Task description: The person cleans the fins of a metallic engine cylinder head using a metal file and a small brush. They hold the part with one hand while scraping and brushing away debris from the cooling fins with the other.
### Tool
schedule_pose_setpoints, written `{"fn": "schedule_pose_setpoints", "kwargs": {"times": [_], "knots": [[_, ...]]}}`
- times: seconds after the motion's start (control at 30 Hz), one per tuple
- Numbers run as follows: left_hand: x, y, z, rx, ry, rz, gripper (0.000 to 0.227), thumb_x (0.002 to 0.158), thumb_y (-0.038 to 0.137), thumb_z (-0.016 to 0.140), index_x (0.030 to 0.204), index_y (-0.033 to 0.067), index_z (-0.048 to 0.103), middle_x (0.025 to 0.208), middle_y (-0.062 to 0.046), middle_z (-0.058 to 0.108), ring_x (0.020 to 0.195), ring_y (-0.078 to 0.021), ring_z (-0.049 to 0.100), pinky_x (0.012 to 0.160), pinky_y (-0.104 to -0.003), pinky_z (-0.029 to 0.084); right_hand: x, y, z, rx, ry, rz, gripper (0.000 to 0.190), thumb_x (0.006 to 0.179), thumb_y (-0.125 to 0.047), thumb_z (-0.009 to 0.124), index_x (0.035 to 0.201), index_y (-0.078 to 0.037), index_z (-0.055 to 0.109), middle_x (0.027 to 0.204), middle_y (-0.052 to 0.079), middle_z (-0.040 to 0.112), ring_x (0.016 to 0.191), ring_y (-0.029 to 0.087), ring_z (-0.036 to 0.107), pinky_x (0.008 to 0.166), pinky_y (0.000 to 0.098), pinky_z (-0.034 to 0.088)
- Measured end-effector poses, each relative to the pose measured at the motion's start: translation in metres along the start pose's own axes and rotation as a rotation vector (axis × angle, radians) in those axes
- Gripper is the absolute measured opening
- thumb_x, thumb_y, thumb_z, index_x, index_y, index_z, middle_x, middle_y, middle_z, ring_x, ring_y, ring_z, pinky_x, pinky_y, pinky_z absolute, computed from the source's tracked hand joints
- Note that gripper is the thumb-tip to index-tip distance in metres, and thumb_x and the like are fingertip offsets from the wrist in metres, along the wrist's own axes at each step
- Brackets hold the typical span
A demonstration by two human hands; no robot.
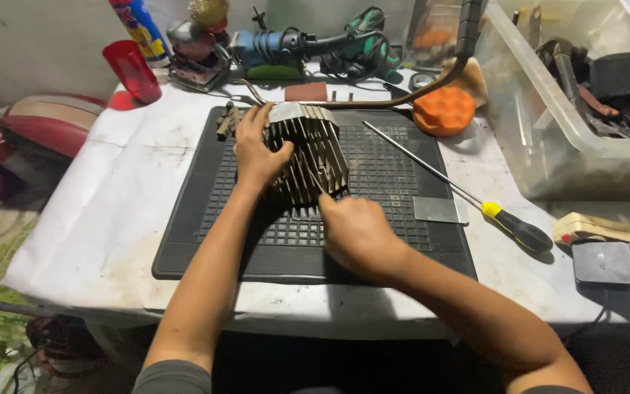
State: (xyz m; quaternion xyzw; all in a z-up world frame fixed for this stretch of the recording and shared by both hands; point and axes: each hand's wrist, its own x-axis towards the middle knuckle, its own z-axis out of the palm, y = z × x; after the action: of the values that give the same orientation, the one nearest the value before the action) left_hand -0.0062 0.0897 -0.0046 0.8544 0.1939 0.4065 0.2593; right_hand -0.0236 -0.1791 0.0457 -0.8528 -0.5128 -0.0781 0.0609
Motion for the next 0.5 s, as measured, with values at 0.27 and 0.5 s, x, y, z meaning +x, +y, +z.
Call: {"fn": "schedule_pose_setpoints", "kwargs": {"times": [0.27,0.5], "knots": [[0.009,-0.014,0.004,-0.066,-0.088,-0.006,0.084,0.070,0.034,0.079,0.149,0.0241,0.051,0.145,-0.010,0.054,0.143,-0.0340,0.041,0.107,-0.068,0.037,-0.007,-0.013,0.045,-0.133,0.237,-0.040,0.045,0.073,-0.011,0.059,0.116,-0.004,0.066,0.061,0.012,0.070,0.055,0.035,0.074,0.047,0.0482,0.057],[0.009,-0.008,-0.001,-0.103,-0.083,-0.003,0.084,0.071,0.031,0.080,0.147,0.0231,0.046,0.139,-0.007,0.058,0.141,-0.0323,0.042,0.107,-0.068,0.036,0.016,-0.013,0.046,0.039,0.010,0.024,0.046,0.074,-0.025,0.078,0.108,-0.002,0.058,0.068,0.020,0.070,0.064,0.045,0.074,0.056,0.0565,0.058]]}}
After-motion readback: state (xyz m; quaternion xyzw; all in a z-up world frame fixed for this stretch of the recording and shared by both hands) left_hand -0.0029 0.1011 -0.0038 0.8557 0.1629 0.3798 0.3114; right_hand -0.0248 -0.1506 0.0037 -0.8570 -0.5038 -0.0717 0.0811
